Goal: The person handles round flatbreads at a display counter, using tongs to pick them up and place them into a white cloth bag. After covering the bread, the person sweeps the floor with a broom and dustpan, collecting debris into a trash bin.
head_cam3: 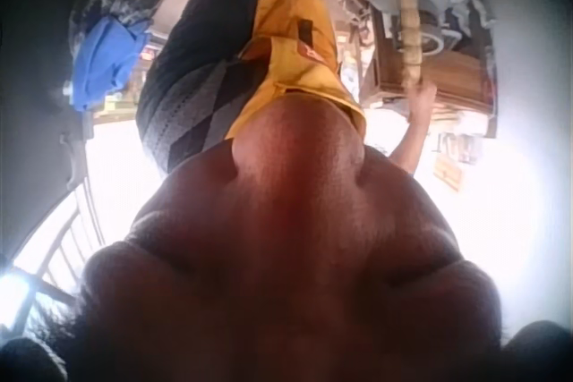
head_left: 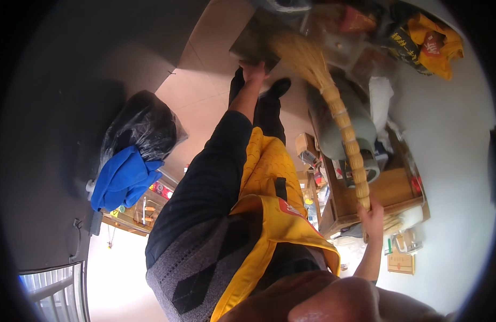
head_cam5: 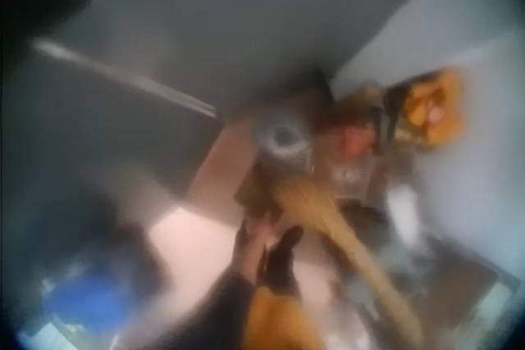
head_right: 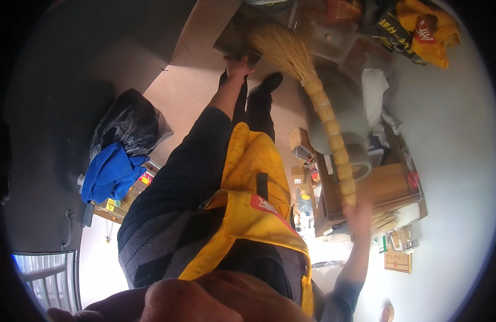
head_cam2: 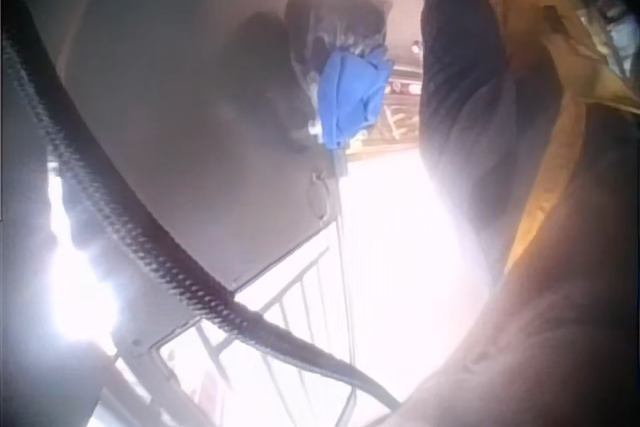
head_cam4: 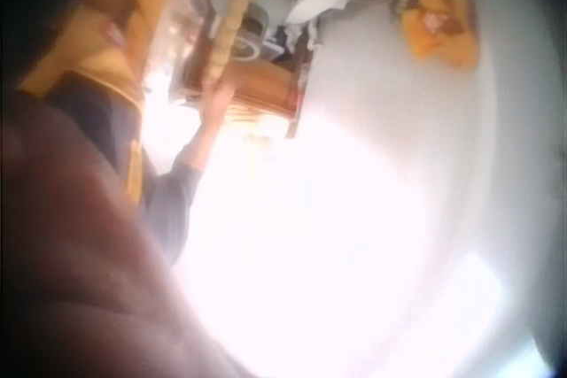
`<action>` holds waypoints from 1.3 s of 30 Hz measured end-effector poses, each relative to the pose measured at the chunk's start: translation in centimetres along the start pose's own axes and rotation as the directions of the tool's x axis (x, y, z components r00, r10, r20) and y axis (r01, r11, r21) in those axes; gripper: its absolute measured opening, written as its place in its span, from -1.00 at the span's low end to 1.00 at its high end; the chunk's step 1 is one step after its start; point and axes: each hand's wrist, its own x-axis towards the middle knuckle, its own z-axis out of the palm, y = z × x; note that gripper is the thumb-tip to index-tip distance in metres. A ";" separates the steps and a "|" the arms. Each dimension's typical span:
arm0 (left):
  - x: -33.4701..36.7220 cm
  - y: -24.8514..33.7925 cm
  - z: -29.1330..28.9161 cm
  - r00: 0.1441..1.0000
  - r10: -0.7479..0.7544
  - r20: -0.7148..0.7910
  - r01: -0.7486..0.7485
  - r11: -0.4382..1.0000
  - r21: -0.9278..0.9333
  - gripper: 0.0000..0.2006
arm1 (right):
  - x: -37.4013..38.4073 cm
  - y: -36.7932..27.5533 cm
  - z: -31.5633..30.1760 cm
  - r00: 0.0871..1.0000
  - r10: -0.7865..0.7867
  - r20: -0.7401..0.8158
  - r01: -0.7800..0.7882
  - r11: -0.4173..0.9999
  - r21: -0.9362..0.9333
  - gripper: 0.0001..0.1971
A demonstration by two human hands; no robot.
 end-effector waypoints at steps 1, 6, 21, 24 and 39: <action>0.1 -0.5 -0.9 1.000 0.018 0.001 -0.018 1.000 0.021 0.00 | -0.7 0.1 0.2 0.984 0.144 0.100 -0.164 0.961 0.223 -0.59; 1.3 -2.1 -5.3 0.997 0.075 -0.008 -0.071 0.968 0.239 0.08 | -3.0 1.2 1.0 0.895 0.262 0.362 -0.443 0.625 0.642 -0.68; -1.1 -1.7 -11.6 0.966 0.132 0.221 -0.164 0.977 0.134 -0.13 | -9.1 3.8 3.3 0.870 0.241 0.431 -0.487 0.278 0.828 -0.42; -2.4 -2.1 -14.4 0.940 0.152 0.306 -0.174 0.984 0.045 -0.20 | -10.3 4.2 3.7 0.886 0.194 0.422 -0.462 0.268 0.846 -0.41; -14.8 7.0 -19.4 0.932 0.322 0.164 -0.324 0.946 -0.014 -0.28 | -8.2 -1.5 -5.9 0.999 -0.033 0.035 0.005 0.790 0.613 -0.36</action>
